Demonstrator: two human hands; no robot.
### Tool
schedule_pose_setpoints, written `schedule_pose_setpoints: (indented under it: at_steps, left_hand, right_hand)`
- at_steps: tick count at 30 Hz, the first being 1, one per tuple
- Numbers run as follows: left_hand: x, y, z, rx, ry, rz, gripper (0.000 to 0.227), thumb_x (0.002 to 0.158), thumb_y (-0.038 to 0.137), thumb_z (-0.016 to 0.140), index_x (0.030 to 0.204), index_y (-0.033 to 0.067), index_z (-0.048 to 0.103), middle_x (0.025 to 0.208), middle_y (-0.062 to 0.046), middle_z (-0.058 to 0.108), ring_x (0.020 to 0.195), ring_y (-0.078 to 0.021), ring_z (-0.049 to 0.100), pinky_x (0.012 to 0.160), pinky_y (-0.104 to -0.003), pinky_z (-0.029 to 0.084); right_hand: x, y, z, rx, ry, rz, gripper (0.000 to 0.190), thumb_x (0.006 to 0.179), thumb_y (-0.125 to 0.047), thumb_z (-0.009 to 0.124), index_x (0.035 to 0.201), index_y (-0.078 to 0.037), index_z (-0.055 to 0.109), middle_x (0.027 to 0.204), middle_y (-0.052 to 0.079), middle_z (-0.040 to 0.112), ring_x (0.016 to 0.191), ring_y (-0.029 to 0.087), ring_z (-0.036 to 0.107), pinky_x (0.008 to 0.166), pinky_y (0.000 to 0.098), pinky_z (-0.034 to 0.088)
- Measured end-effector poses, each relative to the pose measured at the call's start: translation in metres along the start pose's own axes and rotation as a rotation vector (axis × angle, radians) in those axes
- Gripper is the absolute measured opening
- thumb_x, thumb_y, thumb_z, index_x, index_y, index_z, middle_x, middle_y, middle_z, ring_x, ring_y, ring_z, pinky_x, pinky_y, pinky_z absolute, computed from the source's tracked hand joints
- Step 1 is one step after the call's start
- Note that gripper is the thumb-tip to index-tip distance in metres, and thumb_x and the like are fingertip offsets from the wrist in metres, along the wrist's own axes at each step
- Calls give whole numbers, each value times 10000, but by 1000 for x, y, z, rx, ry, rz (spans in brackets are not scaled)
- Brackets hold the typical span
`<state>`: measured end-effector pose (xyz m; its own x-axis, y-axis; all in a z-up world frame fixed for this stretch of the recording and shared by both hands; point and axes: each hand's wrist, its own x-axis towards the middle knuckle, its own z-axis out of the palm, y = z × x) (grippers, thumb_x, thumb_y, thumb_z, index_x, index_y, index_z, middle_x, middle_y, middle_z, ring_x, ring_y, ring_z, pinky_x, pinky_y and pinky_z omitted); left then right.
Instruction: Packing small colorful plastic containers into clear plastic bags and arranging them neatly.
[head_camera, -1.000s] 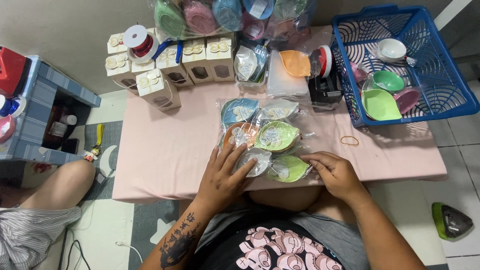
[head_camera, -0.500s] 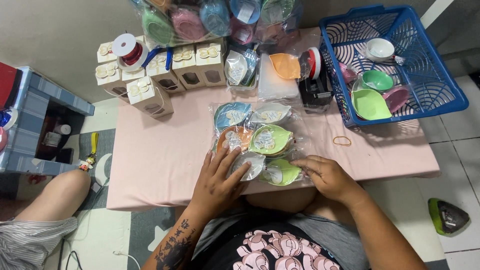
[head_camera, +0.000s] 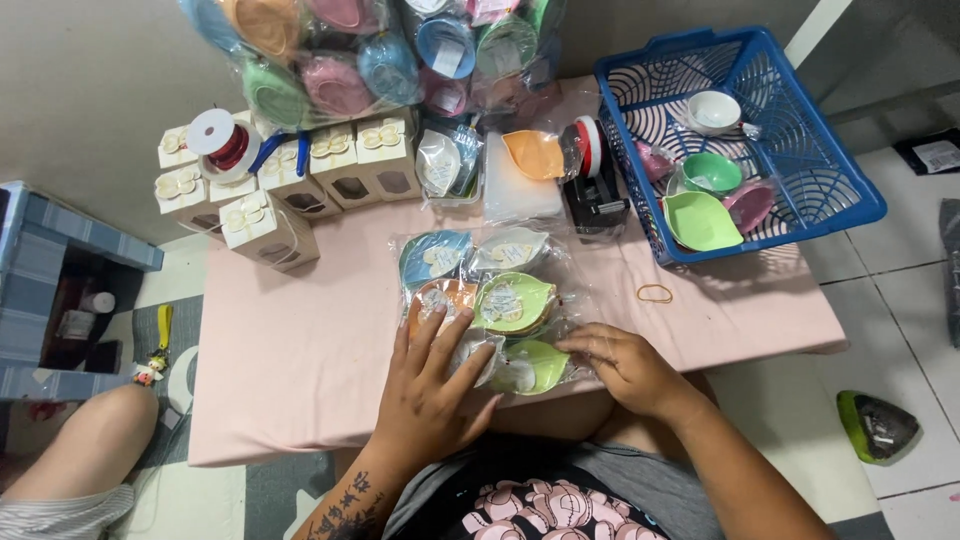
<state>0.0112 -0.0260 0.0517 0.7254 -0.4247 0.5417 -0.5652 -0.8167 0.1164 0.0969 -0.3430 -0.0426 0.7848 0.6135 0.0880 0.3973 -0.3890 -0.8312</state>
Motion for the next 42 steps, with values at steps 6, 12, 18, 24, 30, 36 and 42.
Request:
schedule_pose_setpoints:
  at_steps: [6,12,18,24,30,36,42]
  left_hand:
    - [22,-9,-1,-50,-65,-38,727,935,599,696,1499,164,546,1681,-181,340,1575,-388,290,1309,-619,195]
    - [31,-93,-24,-217,259,-144,451,1058,374,489,1311,30,635,1477,-246,566,1387,-387,548,1219,-553,446]
    - [71,-144,-14,-336,465,-163,333,1140,169,434,1147,-70,666,1251,-274,661,1206,-398,678,1089,-482,573]
    - [68,-155,28,-297,475,-170,297,1094,83,443,1017,-75,682,1083,-260,710,996,-369,713,890,-423,586]
    - [62,-154,35,-297,370,-187,285,1070,79,459,998,-48,704,1065,-240,722,985,-346,736,890,-402,607]
    - [57,-156,44,-241,325,-204,290,1060,106,480,1012,-27,733,1054,-214,741,954,-319,746,869,-376,601]
    - [54,-159,49,-210,304,-253,314,1080,154,486,1031,-26,740,1069,-206,744,966,-309,742,869,-367,588]
  right_hand:
    - [-3,-65,-67,-63,-130,195,639,890,-357,749,1501,-245,599,1416,59,734,1234,204,718,1072,370,546]
    - [5,-66,-177,-340,390,105,269,919,-75,729,1181,-54,783,1102,123,816,983,215,788,867,323,668]
    - [92,-56,-247,-543,250,573,441,957,-244,719,1397,-273,699,1411,80,656,1188,309,639,891,475,530]
    - [149,-7,-262,-600,-187,830,892,822,-449,856,1599,-475,418,1671,-13,440,1479,288,480,1134,387,443]
    - [162,-9,-264,-646,-198,881,895,824,-351,847,1600,-332,400,1584,54,528,1346,329,592,986,430,530]
    - [144,31,-284,-522,265,800,833,762,-459,863,1511,-309,530,1354,100,684,1159,350,648,877,445,507]
    - [139,19,-279,-736,332,798,593,1001,-370,648,1558,-226,505,1377,188,659,1185,473,627,852,609,553]
